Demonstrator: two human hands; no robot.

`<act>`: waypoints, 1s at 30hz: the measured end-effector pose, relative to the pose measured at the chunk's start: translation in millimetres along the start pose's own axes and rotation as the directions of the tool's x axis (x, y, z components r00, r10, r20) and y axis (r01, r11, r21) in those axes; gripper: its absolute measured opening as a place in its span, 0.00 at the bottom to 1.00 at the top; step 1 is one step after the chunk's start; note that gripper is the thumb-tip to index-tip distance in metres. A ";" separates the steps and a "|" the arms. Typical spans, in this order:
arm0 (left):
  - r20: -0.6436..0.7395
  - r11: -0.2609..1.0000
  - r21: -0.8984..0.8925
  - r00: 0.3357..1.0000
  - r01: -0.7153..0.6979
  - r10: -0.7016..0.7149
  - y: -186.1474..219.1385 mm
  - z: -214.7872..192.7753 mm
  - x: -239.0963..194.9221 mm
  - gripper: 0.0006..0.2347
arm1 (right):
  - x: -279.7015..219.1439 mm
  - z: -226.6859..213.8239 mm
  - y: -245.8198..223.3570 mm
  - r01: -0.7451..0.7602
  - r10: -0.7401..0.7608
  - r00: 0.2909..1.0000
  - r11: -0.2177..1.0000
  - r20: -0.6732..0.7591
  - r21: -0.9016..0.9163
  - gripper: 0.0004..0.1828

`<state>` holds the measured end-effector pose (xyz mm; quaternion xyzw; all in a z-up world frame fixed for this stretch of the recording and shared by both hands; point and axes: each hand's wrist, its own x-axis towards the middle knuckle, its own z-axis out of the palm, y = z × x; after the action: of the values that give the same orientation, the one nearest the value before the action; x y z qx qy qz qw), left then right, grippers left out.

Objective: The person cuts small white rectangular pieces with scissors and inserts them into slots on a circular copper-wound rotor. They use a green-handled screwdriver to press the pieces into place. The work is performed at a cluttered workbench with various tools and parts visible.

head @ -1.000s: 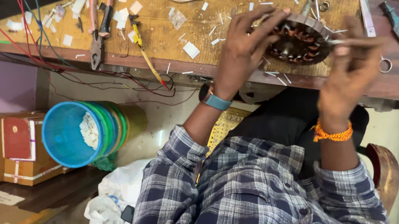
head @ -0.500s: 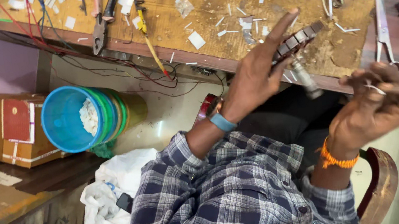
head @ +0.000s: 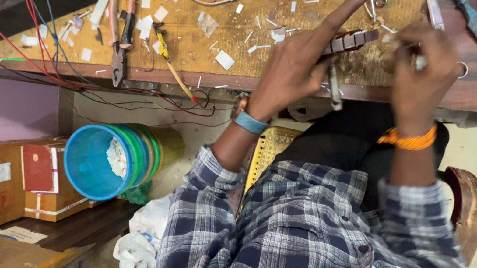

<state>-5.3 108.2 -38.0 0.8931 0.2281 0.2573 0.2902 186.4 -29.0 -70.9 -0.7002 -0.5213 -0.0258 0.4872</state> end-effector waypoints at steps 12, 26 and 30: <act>-0.020 0.946 -0.178 0.962 -0.272 0.273 -28.8 1.1 6.1 0.39 | 103.5 33.6 55.4 0.148 -0.139 0.975 0.988 0.176 -0.042 0.09; -0.194 0.967 -0.228 0.979 -0.110 0.065 -56.6 21.9 21.7 0.21 | 112.0 5.2 55.3 -0.416 0.297 0.827 0.894 0.478 0.166 0.11; -0.136 0.970 -0.199 0.984 -0.139 0.113 -53.0 16.2 17.0 0.20 | 86.3 -1.4 84.4 -0.563 0.380 0.826 0.532 0.415 0.633 0.12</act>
<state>3.6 149.7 -77.4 0.8528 0.1601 0.3526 0.3503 290.1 32.3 -78.6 -0.5569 -0.3278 0.3985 0.6508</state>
